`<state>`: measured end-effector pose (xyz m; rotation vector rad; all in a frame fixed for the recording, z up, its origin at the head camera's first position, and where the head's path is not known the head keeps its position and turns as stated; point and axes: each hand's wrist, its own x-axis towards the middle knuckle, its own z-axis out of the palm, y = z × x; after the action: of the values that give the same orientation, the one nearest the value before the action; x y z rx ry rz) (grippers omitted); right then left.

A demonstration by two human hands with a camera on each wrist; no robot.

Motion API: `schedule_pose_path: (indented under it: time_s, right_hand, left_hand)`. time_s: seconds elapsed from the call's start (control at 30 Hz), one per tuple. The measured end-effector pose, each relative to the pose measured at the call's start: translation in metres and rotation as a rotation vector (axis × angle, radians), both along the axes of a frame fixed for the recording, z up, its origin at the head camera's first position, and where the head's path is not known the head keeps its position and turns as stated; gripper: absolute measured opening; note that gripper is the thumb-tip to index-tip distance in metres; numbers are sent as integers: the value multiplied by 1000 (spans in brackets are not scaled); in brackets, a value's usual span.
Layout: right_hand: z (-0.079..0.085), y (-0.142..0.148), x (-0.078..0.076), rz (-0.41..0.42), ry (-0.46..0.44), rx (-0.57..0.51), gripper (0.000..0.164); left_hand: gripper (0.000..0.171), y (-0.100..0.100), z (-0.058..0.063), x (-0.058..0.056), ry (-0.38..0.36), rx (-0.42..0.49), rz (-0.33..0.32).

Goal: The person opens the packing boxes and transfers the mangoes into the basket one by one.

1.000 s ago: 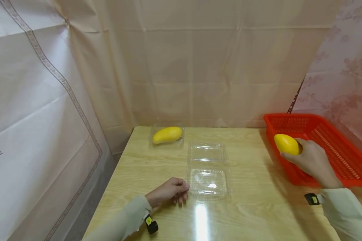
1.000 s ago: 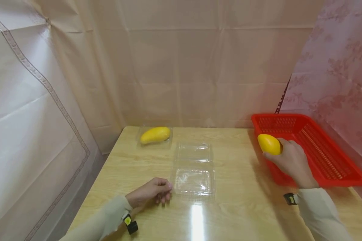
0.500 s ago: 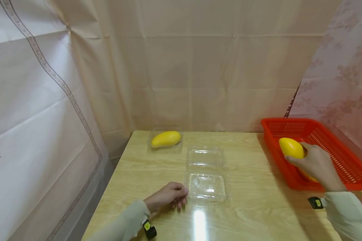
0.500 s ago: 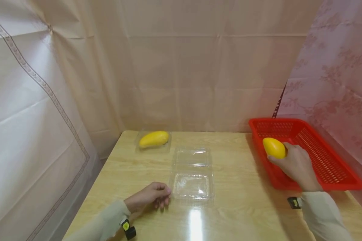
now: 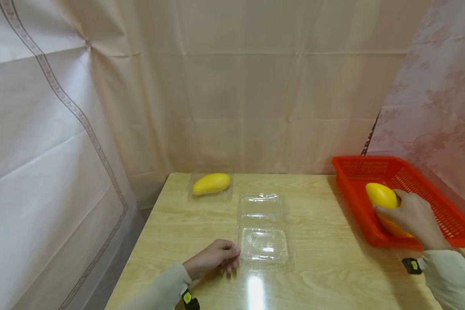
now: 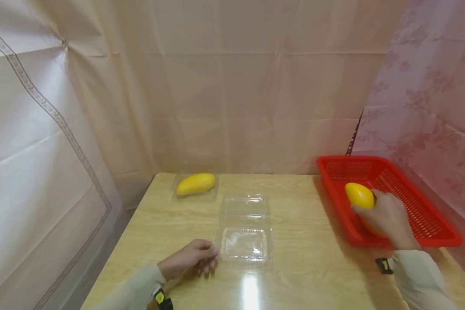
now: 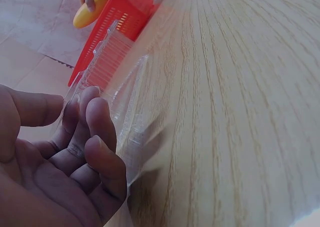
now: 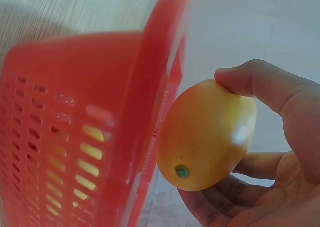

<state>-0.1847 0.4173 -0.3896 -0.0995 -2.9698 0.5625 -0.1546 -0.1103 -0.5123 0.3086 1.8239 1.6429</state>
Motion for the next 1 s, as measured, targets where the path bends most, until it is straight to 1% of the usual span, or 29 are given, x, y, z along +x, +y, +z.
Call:
schedule_pose_path:
  time_s: [0.13,0.2,0.4,0.63,0.83,1.0]
  right_hand:
    - [-4,6,-1,0,-3,1,74]
    - [-5,10,-1,-4,-4,12,77]
    - [-6,21,-2,-54,-54,21,86]
    - [-9,37,-1,-132,-100,26,81]
    - [-14,52,-2,-159,-102,48,81]
    - [-18,61,0,-177,-110,44,82]
  left_hand:
    - [31,-1,0,2,2,-1,1]
    - [31,-1,0,3,4,1,-1]
    - [31,-1,0,3,1,-3,5]
    - [30,0,0,1,-8,5,0]
    - [29,2,-1,-1,-13,-1,4]
    - [29,2,0,-1,-7,-5,7]
